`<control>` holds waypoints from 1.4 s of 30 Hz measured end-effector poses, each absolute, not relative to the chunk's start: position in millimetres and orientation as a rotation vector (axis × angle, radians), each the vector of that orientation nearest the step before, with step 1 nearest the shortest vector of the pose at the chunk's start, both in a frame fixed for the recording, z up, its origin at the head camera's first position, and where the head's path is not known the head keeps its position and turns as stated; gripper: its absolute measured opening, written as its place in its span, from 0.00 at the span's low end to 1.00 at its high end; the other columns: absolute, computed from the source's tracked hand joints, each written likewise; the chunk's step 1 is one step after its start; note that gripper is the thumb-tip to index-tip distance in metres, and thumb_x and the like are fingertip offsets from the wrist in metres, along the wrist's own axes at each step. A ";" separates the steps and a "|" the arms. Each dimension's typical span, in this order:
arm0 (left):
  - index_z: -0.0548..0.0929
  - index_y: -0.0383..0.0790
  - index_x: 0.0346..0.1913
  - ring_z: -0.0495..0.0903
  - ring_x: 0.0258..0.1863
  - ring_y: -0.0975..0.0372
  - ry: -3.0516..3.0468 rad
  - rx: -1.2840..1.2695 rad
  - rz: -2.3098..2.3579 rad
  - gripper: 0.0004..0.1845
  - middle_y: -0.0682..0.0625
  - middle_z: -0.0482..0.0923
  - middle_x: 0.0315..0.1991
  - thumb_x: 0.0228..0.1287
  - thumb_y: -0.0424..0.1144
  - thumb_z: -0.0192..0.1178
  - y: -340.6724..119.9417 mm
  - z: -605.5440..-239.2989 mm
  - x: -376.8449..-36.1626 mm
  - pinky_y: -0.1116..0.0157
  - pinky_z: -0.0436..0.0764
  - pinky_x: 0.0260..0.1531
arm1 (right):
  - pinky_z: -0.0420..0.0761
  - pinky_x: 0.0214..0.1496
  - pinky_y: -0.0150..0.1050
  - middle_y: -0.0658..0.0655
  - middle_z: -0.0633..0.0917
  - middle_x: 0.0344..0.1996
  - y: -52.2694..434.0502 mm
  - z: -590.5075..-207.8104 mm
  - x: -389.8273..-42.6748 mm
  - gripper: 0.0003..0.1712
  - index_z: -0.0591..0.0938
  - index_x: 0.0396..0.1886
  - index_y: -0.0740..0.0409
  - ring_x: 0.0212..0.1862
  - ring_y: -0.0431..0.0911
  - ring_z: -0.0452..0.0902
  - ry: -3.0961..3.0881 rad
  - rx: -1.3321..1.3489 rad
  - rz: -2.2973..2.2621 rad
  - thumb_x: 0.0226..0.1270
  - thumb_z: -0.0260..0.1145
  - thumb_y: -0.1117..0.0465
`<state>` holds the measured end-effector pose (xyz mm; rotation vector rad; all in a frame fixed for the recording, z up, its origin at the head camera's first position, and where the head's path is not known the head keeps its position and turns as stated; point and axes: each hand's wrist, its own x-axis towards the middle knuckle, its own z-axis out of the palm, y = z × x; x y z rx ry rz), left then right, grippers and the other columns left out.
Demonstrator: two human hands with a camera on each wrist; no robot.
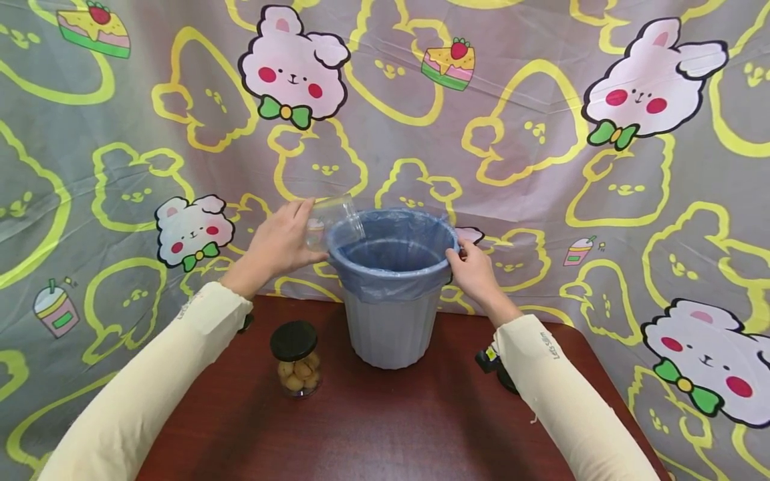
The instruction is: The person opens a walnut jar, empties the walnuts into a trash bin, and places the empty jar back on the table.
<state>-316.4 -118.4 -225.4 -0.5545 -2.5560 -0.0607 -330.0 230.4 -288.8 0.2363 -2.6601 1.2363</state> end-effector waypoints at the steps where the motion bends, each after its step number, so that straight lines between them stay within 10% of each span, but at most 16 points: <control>1: 0.57 0.30 0.68 0.68 0.58 0.47 -2.546 -0.548 -0.073 0.58 0.36 0.65 0.61 0.41 0.59 0.73 -118.4 -226.8 -314.8 0.53 0.71 0.55 | 0.75 0.50 0.53 0.70 0.68 0.61 230.5 -288.8 -330.1 0.36 0.55 0.73 0.61 0.50 0.62 0.76 -2.661 0.235 1.235 0.74 0.46 0.46; 42: 0.60 0.39 0.65 0.68 0.56 0.54 -2.335 -0.285 -1.343 0.50 0.46 0.67 0.59 0.42 0.51 0.76 -125.5 -338.1 -240.4 0.51 0.70 0.52 | 0.76 0.50 0.52 0.69 0.70 0.58 230.3 -289.5 -331.4 0.36 0.57 0.73 0.62 0.48 0.62 0.77 -2.621 0.253 1.264 0.73 0.47 0.47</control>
